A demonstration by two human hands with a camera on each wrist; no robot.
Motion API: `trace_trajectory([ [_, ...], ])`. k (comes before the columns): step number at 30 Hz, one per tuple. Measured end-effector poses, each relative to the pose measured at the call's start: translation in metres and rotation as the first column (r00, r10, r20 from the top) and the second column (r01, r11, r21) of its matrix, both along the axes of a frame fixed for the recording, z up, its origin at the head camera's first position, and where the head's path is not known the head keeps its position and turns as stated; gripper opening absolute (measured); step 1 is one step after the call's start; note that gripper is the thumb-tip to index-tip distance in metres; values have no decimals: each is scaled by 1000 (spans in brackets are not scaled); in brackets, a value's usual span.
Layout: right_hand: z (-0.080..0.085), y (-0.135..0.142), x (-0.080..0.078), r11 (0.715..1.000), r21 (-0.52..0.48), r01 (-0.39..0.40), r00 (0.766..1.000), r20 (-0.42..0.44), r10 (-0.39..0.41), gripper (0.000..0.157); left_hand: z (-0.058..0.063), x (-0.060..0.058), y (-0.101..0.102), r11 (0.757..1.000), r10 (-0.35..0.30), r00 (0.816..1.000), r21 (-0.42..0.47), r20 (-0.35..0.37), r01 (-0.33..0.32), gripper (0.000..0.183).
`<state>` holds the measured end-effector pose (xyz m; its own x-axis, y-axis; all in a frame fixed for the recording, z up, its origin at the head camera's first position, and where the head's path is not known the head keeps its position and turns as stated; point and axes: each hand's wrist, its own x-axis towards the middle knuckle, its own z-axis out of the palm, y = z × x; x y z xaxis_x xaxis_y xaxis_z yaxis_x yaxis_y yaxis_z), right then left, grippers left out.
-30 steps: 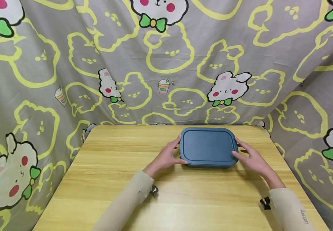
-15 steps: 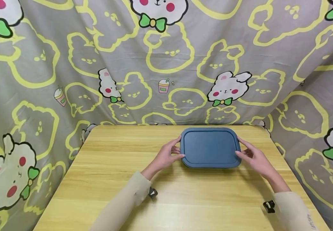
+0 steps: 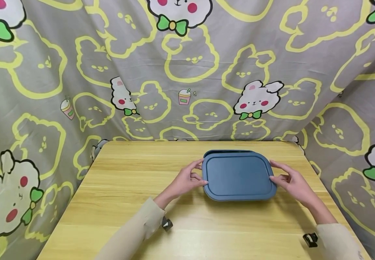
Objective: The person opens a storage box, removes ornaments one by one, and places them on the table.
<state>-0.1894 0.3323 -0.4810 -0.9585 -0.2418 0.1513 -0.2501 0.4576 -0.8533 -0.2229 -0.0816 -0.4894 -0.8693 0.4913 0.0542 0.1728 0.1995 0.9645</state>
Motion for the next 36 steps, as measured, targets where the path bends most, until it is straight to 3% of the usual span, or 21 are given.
trace_trajectory([
  [8, 3, 1, 11, 998, -46, -36, 999, 33, 38, 62, 2, 17, -5, 998, -33, 991, 47, 130, 27, 83],
  [13, 4, 4, 17, 997, -54, -55, 992, 110, 60, 61, -1, 25, -5, 992, -89, 980, 104, 180, 71, 81],
  [22, -2, 12, 25, 993, -61, -98, 957, 268, 110, 62, -5, 37, -6, 982, -162, 962, 129, 221, 136, 73],
  [36, -16, 16, 32, 970, -117, -213, 902, 358, 241, 60, -20, 52, -12, 977, -213, 937, 88, 278, 196, 66],
])
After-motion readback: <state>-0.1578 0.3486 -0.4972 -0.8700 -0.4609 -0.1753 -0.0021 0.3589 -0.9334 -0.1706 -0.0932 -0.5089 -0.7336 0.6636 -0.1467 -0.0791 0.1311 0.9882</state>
